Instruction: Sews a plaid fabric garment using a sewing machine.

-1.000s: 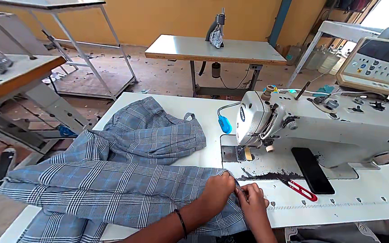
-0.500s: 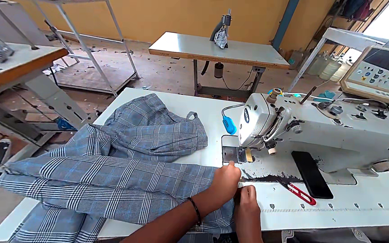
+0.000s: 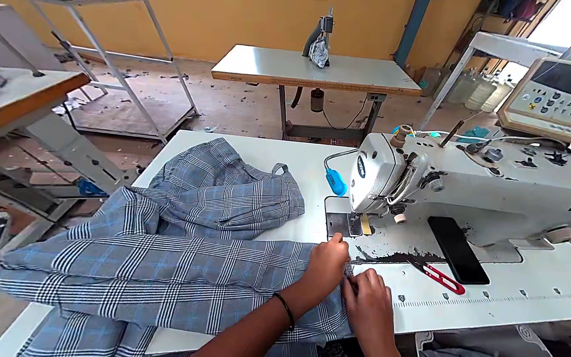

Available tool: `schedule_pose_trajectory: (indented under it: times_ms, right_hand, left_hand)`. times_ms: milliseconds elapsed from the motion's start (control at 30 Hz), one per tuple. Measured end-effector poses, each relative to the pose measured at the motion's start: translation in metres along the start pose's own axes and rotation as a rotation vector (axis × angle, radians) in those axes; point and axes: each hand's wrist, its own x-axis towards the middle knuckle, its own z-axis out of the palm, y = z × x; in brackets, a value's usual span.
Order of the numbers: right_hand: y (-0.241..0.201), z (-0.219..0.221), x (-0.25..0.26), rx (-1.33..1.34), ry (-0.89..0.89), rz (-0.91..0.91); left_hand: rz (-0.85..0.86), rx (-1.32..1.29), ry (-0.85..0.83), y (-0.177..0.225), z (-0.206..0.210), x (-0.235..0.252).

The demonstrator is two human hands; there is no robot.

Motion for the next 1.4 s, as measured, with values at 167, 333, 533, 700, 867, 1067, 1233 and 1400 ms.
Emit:
schedule_pose_trajectory:
  times_ms: [167, 333, 533, 700, 867, 1067, 1233, 1400]
  right_hand:
    - [-0.008, -0.014, 0.031, 0.107, -0.343, 0.389]
    - [-0.014, -0.020, 0.031, 0.121, -0.383, 0.498]
    - [-0.012, -0.018, 0.030, 0.266, -0.328, 0.481]
    - [-0.023, 0.002, 0.014, 0.226, -0.041, 0.229]
    - [-0.028, 0.009, 0.007, 0.224, -0.009, 0.117]
    - [-0.036, 0.007, 0.010, 0.283, -0.070, 0.080]
    - [-0.034, 0.017, 0.004, 0.291, -0.004, -0.031]
    - [-0.029, 0.021, -0.008, 0.196, 0.005, -0.162]
  left_hand:
    - [-0.015, 0.003, 0.015, -0.001, -0.001, -0.001]
    - [0.001, 0.009, -0.005, -0.003, -0.004, -0.002]
    - [0.010, 0.016, -0.003, -0.001, -0.012, -0.004]
    - [-0.026, 0.057, -0.066, 0.002, -0.019, -0.004]
    - [-0.009, 0.016, -0.041, -0.012, -0.022, -0.003]
    - [0.057, 0.001, -0.018, -0.027, -0.022, -0.002]
    - [0.086, -0.057, -0.016, -0.033, -0.024, -0.007]
    - [0.063, 0.002, 0.060, -0.041, -0.012, -0.019]
